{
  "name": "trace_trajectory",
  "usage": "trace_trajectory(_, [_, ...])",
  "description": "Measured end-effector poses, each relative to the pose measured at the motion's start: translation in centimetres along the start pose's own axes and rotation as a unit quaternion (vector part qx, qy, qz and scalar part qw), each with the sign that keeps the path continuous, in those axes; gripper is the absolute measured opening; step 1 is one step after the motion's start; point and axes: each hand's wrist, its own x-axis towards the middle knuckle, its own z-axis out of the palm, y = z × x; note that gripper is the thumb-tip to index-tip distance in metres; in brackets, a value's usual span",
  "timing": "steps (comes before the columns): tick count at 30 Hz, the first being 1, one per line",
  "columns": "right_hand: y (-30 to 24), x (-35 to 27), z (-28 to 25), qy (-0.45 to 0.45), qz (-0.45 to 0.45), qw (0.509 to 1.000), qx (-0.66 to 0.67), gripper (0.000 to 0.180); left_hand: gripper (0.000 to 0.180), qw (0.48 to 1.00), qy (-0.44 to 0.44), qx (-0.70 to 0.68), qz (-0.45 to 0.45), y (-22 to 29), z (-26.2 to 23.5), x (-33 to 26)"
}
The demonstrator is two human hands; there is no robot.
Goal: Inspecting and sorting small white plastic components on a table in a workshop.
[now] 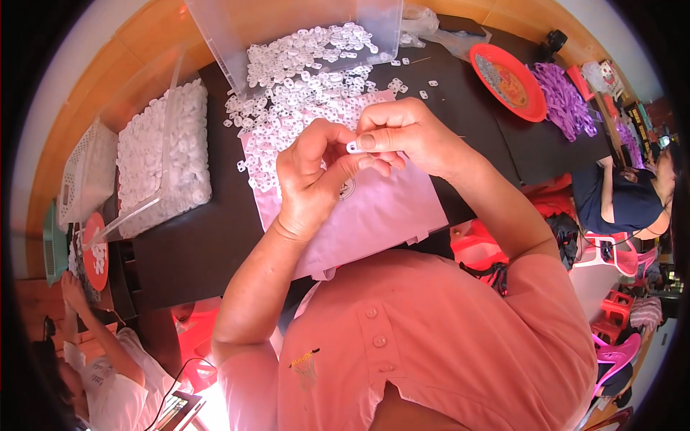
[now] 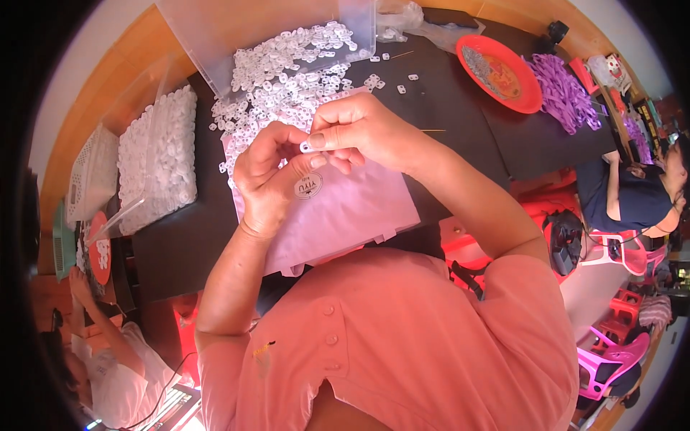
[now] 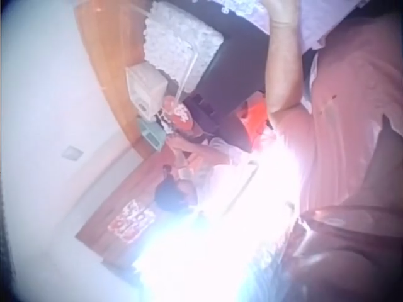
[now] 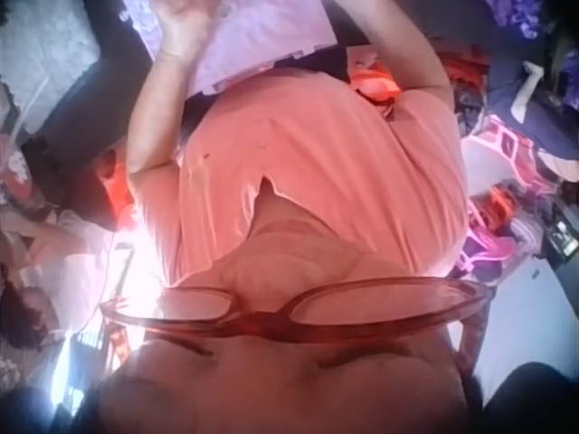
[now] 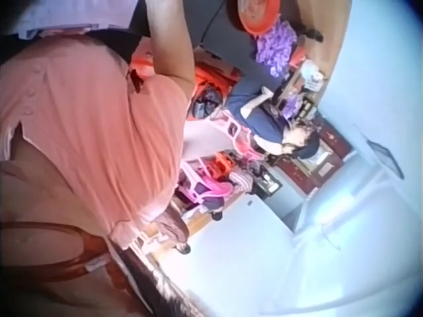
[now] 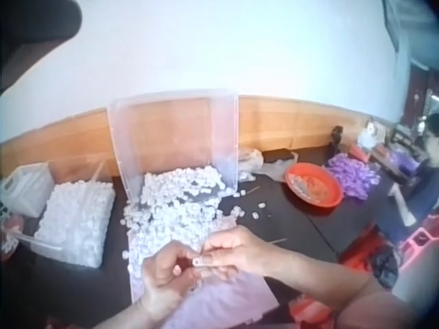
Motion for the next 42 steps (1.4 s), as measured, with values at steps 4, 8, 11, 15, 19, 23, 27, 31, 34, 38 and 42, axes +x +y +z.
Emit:
trace_trajectory(4, [0.6,0.5,0.5,0.031,-0.024,0.997,0.072,0.021,0.024,0.999,0.023,-0.025,0.009,0.0,-0.2,0.4])
trace_trajectory(8, [0.1,1.3,-0.1,0.096,-0.019,0.993,0.065,0.026,0.022,0.983,0.146,-0.098,-0.046,3.5,-1.6,0.6])
trace_trajectory(11, [-0.7,0.9,-2.7,0.158,-0.043,0.986,0.021,0.026,0.02,0.946,0.312,-0.009,0.086,6.5,-4.3,1.1])
trace_trajectory(15, [-0.9,0.7,-5.8,0.189,-0.049,0.981,0.003,0.026,0.01,0.897,0.382,0.175,0.133,10.6,-11.7,2.2])
trace_trajectory(19, [-0.9,1.5,-7.6,0.218,-0.068,0.973,-0.016,0.024,0.013,0.87,0.302,0.39,0.011,9.3,-18.3,2.6])
trace_trajectory(23, [-0.7,-0.2,-10.6,0.302,-0.058,0.95,-0.056,0.023,0.015,0.876,0.195,0.425,0.114,8.0,-10.3,3.7])
trace_trajectory(27, [-0.2,-0.4,-12.4,0.274,-0.033,0.955,-0.106,0.022,0.009,0.944,-0.038,0.32,0.068,3.4,-1.2,6.1])
trace_trajectory(31, [1.3,-0.6,-14.0,0.321,-0.045,0.936,-0.136,0.02,0.009,0.919,-0.155,0.34,0.125,-3.4,6.6,9.4])
trace_trajectory(34, [2.1,-1.5,-14.4,0.359,-0.029,0.929,-0.086,0.019,0.013,0.886,-0.168,0.408,0.144,-5.7,10.8,11.7])
trace_trajectory(38, [2.2,-1.9,-15.0,0.355,-0.044,0.933,-0.048,0.019,0.019,0.87,-0.194,0.44,0.114,-7.5,12.8,13.0])
trace_trajectory(42, [1.7,-2.0,-15.3,0.344,-0.043,0.934,-0.085,0.021,0.02,0.873,-0.215,0.432,0.071,-8.0,13.1,13.8])
